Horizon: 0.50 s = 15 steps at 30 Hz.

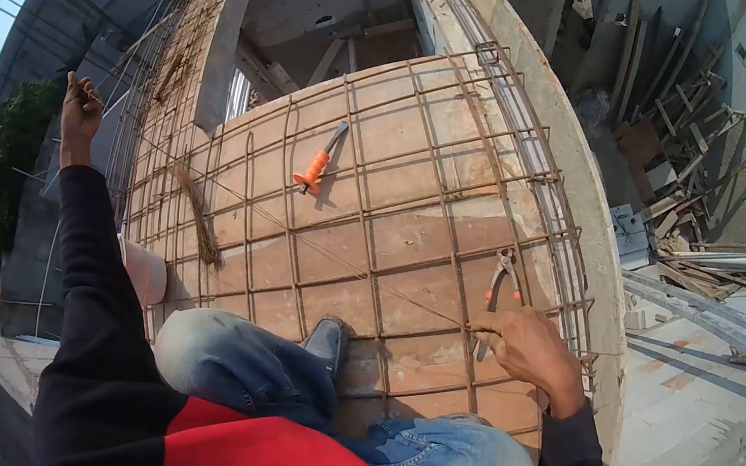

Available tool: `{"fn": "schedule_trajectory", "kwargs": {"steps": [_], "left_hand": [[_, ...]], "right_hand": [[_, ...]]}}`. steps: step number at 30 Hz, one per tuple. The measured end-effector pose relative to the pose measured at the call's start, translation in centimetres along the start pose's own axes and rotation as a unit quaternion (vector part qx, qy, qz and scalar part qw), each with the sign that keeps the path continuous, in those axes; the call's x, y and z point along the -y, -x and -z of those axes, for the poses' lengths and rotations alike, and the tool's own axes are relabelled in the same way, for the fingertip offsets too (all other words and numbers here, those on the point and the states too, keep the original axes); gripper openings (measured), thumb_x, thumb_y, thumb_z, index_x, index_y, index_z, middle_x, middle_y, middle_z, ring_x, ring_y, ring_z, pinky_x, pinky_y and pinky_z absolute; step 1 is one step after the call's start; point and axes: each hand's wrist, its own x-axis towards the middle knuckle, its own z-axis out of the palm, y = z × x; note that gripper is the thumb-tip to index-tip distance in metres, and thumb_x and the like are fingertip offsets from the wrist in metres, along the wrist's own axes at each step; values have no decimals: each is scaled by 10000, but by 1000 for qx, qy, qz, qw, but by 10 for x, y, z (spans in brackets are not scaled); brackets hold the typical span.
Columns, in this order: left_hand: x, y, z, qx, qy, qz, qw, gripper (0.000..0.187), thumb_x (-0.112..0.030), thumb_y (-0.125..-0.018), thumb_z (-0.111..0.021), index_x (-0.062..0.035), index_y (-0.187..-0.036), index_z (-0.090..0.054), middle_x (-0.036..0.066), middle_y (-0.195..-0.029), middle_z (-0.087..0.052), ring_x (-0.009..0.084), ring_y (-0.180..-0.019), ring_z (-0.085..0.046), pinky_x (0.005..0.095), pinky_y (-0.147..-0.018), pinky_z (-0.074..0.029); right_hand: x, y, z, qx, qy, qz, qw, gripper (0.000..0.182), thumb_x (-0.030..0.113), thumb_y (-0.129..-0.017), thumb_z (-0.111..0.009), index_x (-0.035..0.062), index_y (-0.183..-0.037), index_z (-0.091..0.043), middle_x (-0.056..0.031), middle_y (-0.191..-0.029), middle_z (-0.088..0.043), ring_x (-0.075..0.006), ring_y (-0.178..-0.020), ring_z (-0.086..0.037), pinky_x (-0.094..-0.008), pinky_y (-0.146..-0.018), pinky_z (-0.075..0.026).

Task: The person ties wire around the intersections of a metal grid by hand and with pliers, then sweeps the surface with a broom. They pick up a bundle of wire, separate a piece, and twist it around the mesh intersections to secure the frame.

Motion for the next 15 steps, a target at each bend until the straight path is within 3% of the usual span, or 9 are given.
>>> {"fn": "schedule_trajectory", "kwargs": {"steps": [2,3,4,6,8,10,12,14,15], "left_hand": [[9,11,38,-30,19,-2,999,351,-347,-971,-499,-23,-842,-540,40,-690,-523,119,-580,-501,227,-414,-396],[15,16,69,-43,32,9,999,342,-336,-979,-488,-34,-819,-506,33,-678,-476,110,-563,-430,250,-410,-370],[27,27,95,-45,38,6,998,330,-327,-985,-479,-37,-832,-513,35,-666,-482,109,-542,-430,244,-407,-365],[57,48,129,-94,-27,33,995,323,-340,-969,-514,-45,-837,-508,29,-645,-475,95,-514,-406,235,-403,-355],[102,75,128,-166,-33,64,984,330,-353,-955,-538,-46,-837,-507,25,-633,-470,89,-495,-390,232,-401,-348],[145,97,120,-235,-41,86,967,341,-365,-941,-562,-46,-837,-505,21,-620,-466,84,-477,-373,228,-399,-341],[179,120,122,-292,-167,110,935,342,-362,-914,-610,-41,-869,-501,14,-605,-459,71,-466,-368,219,-400,-331],[193,138,117,-284,-182,143,930,467,-489,-908,-565,-42,-777,-530,20,-573,-464,76,-466,-385,217,-404,-304],[188,143,109,-253,-386,210,862,559,-565,-889,-534,-37,-703,-527,30,-565,-479,102,-474,-408,260,-415,-318]], "right_hand": [[10,14,-13,348,-200,162,902,222,176,-910,-584,-20,-962,-675,-152,-859,-693,-182,-673,-633,-295,-566,-444],[0,26,-15,348,-212,130,904,222,176,-910,-584,-20,-962,-675,-152,-859,-693,-182,-673,-633,-295,-566,-444],[-13,40,-16,292,-411,105,857,226,186,-908,-584,-12,-967,-675,-156,-849,-689,-209,-676,-631,-314,-581,-452],[-21,45,-23,68,-590,0,804,227,195,-904,-578,5,-987,-669,-167,-841,-675,-248,-689,-623,-340,-605,-465],[-20,38,-45,-83,-574,-99,809,225,195,-904,-573,14,-1003,-663,-176,-843,-666,-260,-700,-618,-346,-615,-469],[-29,34,-66,-13,-50,-139,989,225,180,-912,-540,31,-1037,-652,-189,-873,-660,-291,-773,-630,-370,-660,-485],[-37,43,-83,86,-33,-156,983,236,161,-899,-522,45,-1066,-642,-202,-915,-652,-352,-825,-624,-426,-722,-485],[-48,56,-102,109,-47,-96,988,211,163,-886,-565,27,-1022,-653,-179,-749,-623,-288,-676,-609,-380,-634,-472],[-61,66,-116,83,-46,-53,994,210,182,-895,-555,30,-1003,-651,-164,-757,-634,-302,-688,-616,-385,-643,-474]]}}
